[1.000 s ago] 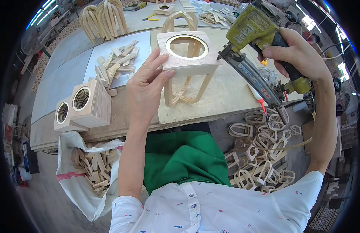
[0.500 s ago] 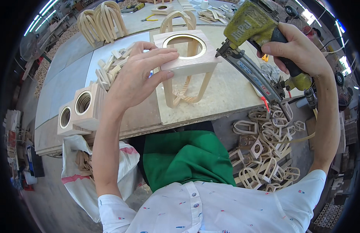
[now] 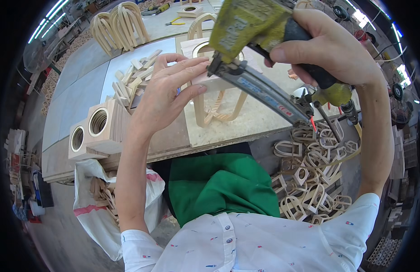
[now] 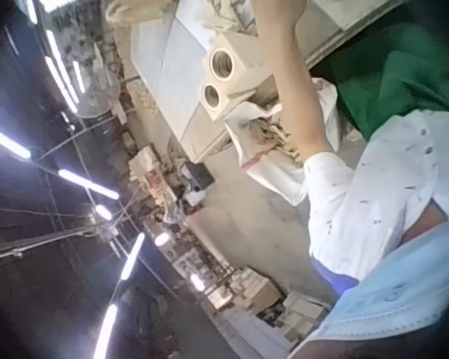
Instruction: The person assembles a wooden frame structure by joining curved and straight wooden pieces. They use a pneumatic nail gun to fasten the joints and apply wood glue to reinforce the connections. The person also uses a hammer to adjust the pieces and ensures the frame is properly aligned before moving to the next unit.
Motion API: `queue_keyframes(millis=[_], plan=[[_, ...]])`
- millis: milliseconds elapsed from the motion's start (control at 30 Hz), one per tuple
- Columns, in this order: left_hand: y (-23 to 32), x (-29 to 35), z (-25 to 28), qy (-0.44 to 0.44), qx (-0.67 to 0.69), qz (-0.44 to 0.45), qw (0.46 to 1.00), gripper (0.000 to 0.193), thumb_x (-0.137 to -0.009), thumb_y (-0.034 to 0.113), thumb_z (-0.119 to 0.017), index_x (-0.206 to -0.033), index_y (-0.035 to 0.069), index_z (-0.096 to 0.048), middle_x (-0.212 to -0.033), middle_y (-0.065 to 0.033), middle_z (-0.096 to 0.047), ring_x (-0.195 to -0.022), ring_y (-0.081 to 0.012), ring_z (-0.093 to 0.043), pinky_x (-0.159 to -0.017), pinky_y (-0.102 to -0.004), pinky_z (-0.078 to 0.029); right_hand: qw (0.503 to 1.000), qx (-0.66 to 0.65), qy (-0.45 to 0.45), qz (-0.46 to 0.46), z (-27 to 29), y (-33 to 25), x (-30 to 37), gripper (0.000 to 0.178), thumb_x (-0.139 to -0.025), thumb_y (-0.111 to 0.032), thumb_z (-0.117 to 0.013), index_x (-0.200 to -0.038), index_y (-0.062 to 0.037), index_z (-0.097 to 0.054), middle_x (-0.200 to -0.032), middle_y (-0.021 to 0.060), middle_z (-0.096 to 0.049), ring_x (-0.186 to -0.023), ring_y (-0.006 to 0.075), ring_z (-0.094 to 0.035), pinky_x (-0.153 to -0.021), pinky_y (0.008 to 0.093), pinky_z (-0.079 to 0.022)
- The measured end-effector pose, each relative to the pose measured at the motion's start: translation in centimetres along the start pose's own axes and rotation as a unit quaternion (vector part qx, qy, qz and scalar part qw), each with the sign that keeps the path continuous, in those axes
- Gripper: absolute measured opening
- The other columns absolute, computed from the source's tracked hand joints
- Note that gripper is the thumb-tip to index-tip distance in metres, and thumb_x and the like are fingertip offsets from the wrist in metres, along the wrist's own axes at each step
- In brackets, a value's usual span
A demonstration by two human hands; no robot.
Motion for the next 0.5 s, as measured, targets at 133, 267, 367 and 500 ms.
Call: queue_keyframes(millis=[133,267,367,500], plan=[[0.0,0.2,-0.2,0.001,0.016,0.019,1.0,0.041,-0.077,0.014,-0.075,-0.115,0.001,-0.063,-0.106,-0.0091,-0.065,-0.109,-0.0273,-0.047,-0.097,-0.0399,-0.038,0.999,0.026,-0.017,0.01,-0.6,-0.8,-0.6,0.025,-0.085,-0.014,-0.067,-0.099,0.0048,-0.058,-0.077,0.0077,-0.065,-0.044,0.008,-0.053,-0.039,0.0211,-0.042],[-0.3,0.5,-0.2,0.019,0.025,0.035,0.999,0.047,-0.077,0.015,-0.075,-0.119,0.001,-0.06,-0.101,-0.0085,-0.064,-0.109,-0.0264,-0.046,-0.095,-0.0396,-0.038,0.985,0.085,-0.052,-0.14,-0.8,-2.7,-0.9,0.027,-0.086,-0.023,-0.068,-0.079,0.0029,-0.064,-0.06,0.004,-0.062,-0.052,0.0102,-0.056,-0.048,0.0262,-0.042],[-0.1,0.2,-0.5,0.019,0.035,0.038,0.998,0.048,-0.077,0.015,-0.075,-0.119,0.0,-0.06,-0.101,-0.0084,-0.064,-0.11,-0.026,-0.045,-0.095,-0.0393,-0.038,0.973,0.14,-0.034,-0.18,-0.6,-2.7,-0.8,0.027,-0.086,-0.023,-0.068,-0.078,0.0024,-0.063,-0.06,0.0037,-0.062,-0.052,0.01,-0.056,-0.048,0.0263,-0.042],[-0.4,0.8,-0.3,0.019,0.024,0.053,0.998,0.049,-0.077,0.014,-0.075,-0.12,-0.001,-0.059,-0.102,-0.0092,-0.063,-0.11,-0.0263,-0.045,-0.095,-0.0387,-0.038,0.976,0.134,-0.052,-0.163,-1.3,-2.3,-1.7,0.027,-0.086,-0.023,-0.068,-0.077,0.0021,-0.063,-0.06,0.0038,-0.062,-0.051,0.0103,-0.056,-0.047,0.0265,-0.041]])
Point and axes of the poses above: each hand's wrist, its own x-axis away from the middle knuckle, its own z-axis out of the back of the hand, y = z × x, the point moved 7 cm from there along -x, towards the middle knuckle
